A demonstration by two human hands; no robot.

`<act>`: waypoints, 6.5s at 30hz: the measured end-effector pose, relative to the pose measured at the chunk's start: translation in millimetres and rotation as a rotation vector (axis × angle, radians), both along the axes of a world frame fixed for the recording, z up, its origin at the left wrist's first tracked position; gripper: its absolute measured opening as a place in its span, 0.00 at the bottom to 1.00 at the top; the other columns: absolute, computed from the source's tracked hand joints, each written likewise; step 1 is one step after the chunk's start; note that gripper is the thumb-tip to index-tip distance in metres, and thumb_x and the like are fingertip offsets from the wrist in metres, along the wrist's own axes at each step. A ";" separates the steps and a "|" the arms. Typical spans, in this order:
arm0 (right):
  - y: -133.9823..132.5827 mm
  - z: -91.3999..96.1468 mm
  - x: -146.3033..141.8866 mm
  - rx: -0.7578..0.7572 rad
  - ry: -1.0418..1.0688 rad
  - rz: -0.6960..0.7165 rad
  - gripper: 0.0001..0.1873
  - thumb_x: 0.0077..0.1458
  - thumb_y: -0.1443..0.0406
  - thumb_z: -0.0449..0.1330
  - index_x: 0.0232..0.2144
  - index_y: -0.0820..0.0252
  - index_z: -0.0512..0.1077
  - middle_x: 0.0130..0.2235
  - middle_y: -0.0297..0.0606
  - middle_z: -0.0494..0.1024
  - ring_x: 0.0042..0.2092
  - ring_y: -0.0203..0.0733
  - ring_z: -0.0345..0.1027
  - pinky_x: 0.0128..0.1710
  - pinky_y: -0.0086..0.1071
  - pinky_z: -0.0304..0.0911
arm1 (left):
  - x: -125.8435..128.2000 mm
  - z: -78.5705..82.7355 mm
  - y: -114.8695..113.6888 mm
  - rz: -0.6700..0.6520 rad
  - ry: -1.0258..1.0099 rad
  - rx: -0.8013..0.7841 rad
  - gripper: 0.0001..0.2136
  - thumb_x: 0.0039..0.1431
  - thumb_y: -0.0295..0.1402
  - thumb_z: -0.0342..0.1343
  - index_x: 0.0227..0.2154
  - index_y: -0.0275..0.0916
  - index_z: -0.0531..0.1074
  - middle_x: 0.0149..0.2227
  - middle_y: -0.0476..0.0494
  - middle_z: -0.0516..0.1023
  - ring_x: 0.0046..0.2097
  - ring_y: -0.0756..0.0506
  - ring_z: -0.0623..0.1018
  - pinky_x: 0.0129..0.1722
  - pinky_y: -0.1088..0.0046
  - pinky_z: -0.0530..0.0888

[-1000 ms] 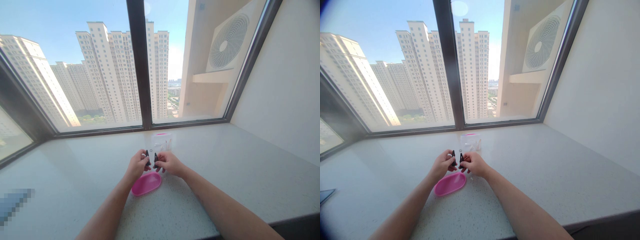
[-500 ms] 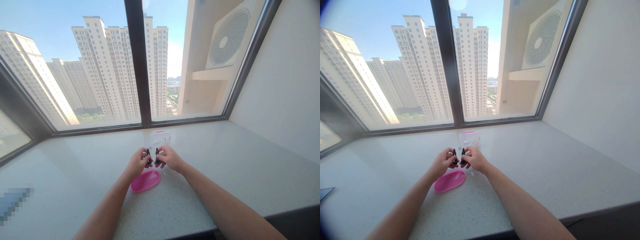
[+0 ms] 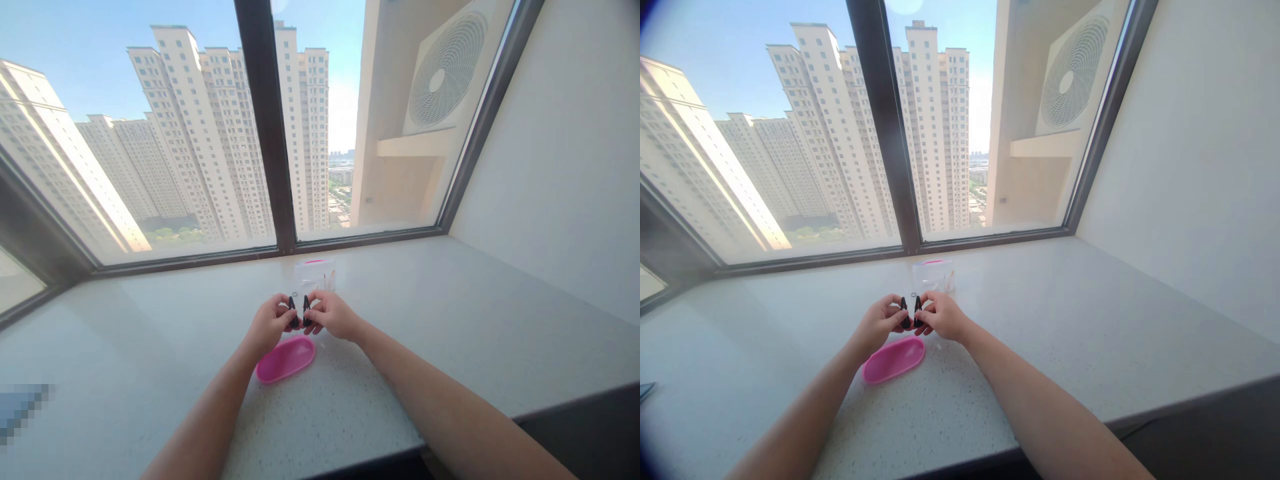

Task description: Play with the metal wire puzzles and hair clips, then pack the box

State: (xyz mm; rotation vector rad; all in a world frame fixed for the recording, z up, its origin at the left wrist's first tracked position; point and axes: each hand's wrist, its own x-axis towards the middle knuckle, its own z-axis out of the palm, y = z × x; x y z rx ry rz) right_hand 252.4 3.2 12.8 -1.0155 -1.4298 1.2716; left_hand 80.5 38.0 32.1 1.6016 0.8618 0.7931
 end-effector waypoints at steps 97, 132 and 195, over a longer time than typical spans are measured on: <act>-4.3 0.7 -7.4 0.111 -0.102 -0.028 0.09 0.47 0.68 0.58 0.34 0.61 0.65 0.26 0.34 0.74 0.28 0.38 0.71 0.22 0.27 0.66 | 3.7 -14.1 5.6 0.068 -0.118 -0.044 0.12 0.49 0.38 0.56 0.29 0.38 0.62 0.24 0.48 0.77 0.26 0.48 0.77 0.26 0.72 0.74; -1.0 1.3 0.8 0.114 -0.163 -0.090 0.06 0.43 0.70 0.58 0.28 0.64 0.72 0.29 0.37 0.78 0.30 0.38 0.71 0.26 0.26 0.63 | 3.9 -11.7 1.8 0.051 -0.009 -0.100 0.12 0.42 0.37 0.61 0.27 0.35 0.68 0.24 0.42 0.79 0.26 0.47 0.77 0.25 0.75 0.69; -3.8 -1.2 -10.6 0.299 -0.340 -0.228 0.08 0.45 0.75 0.54 0.26 0.62 0.71 0.27 0.35 0.78 0.29 0.37 0.71 0.30 0.27 0.63 | 10.0 -14.1 -4.1 0.012 0.020 0.105 0.06 0.48 0.32 0.55 0.26 0.37 0.65 0.20 0.48 0.74 0.24 0.49 0.72 0.23 0.75 0.66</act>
